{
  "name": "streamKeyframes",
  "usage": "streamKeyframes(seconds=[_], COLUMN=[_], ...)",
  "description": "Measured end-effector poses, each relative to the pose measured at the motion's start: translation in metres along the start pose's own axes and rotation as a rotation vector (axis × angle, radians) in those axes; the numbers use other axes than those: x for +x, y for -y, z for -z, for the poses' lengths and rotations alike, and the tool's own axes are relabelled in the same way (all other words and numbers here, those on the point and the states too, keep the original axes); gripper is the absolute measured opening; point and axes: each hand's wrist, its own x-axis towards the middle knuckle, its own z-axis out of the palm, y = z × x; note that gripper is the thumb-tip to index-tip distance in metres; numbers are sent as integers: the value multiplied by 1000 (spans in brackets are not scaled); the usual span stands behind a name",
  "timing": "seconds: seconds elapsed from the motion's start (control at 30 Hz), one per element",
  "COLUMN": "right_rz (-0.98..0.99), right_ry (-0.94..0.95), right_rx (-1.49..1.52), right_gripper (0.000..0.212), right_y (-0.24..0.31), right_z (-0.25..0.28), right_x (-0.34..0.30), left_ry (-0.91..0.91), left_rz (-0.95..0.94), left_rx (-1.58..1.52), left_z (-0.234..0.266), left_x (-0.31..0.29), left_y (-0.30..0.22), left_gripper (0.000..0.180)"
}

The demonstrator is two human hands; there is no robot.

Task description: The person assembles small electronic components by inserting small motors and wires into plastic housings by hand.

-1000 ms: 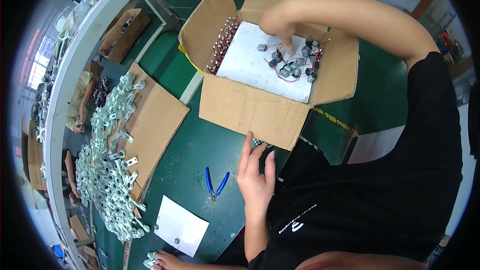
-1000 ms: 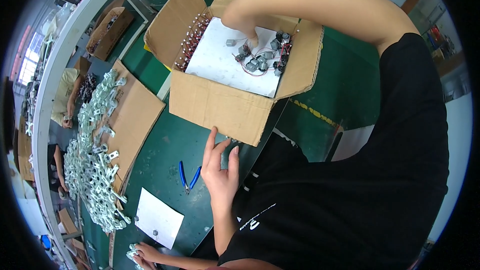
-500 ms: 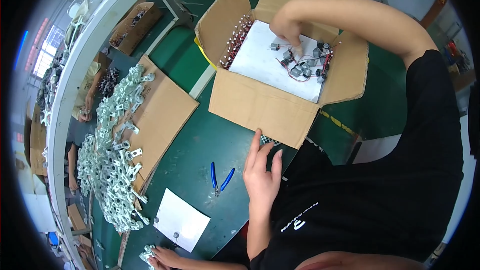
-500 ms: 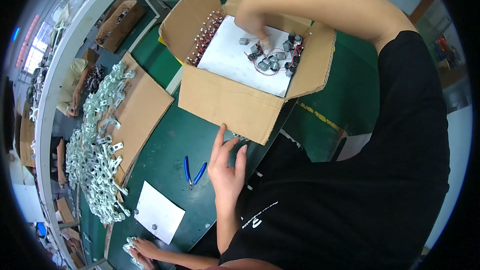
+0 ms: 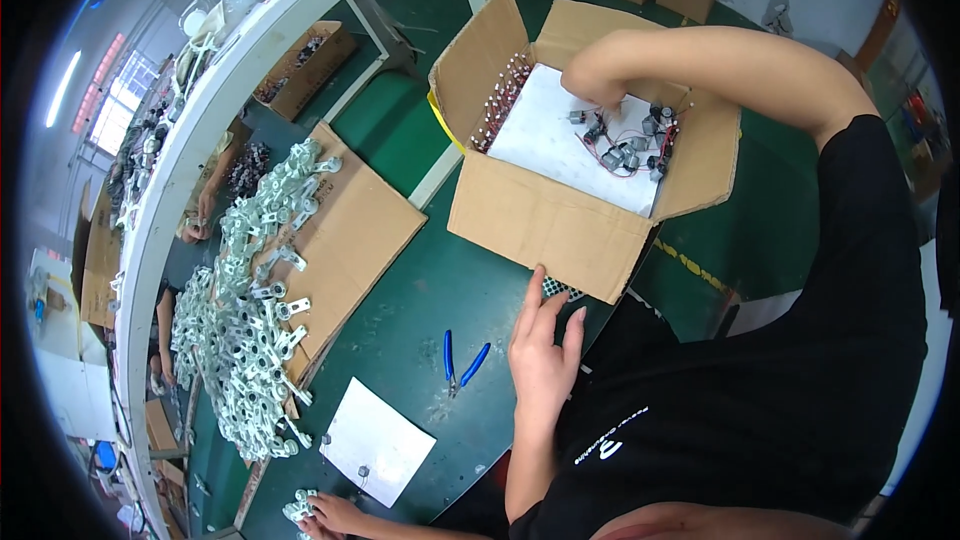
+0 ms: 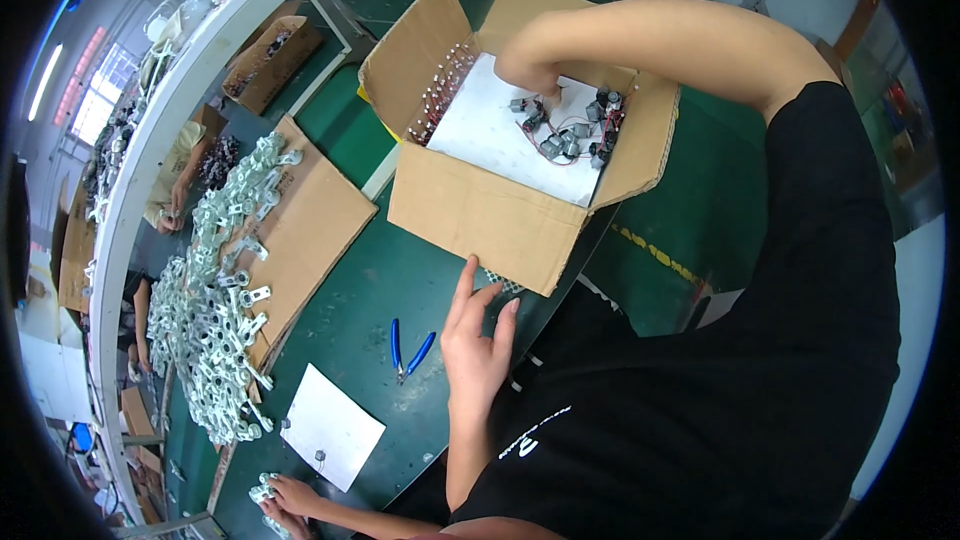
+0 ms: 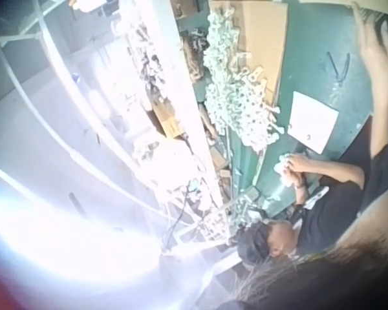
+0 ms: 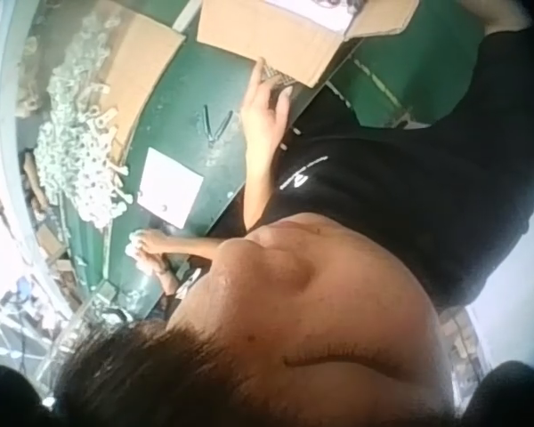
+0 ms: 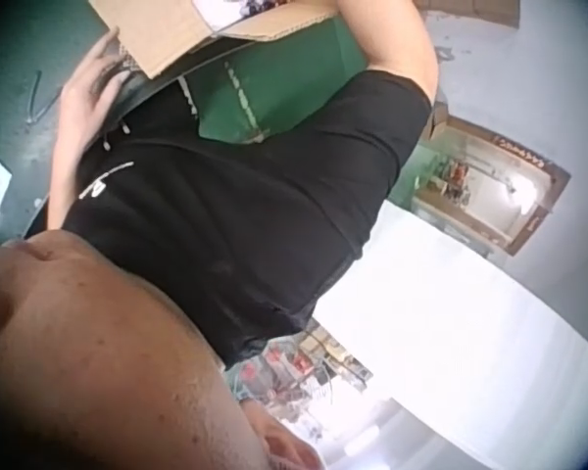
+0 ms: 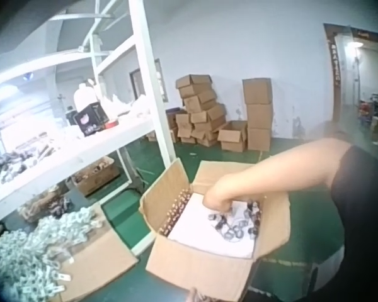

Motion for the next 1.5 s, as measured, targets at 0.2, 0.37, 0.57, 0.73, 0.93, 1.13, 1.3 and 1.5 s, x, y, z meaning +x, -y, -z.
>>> streamKeyframes(seconds=[0.2,0.37,0.57,0.73,0.93,1.13,1.3,1.5], right_rz=[-105,-37,-178,-111,-68,249,491,665], right_ry=[-135,-414,-530,-737,-633,-688,-478,-515], right_rx=[-141,-445,-427,-538,-382,-501,-657,-575], right_gripper=[39,21,20,25,14,25,15,20], right_y=[9,11,34,47,120,199,294,355], right_z=[16,44,93,125,196,207,197,161], right_x=[-28,-67,-109,-117,-143,-43,44,135], left_ry=[19,23,-5,-36,-98,-197,-271,-373], left_rz=[18,-8,5,46,125,216,336,516], left_rx=[-13,3,-5,-25,-3,53,69,61], left_z=[2,6,7,17,33,46,55,63], left_x=[-2,-8,-27,-48,-80,-121,-156,-180], left_y=[0,-3,3,14,35,50,48,47], left_gripper=[30,34,38,38,36,37,35,33])
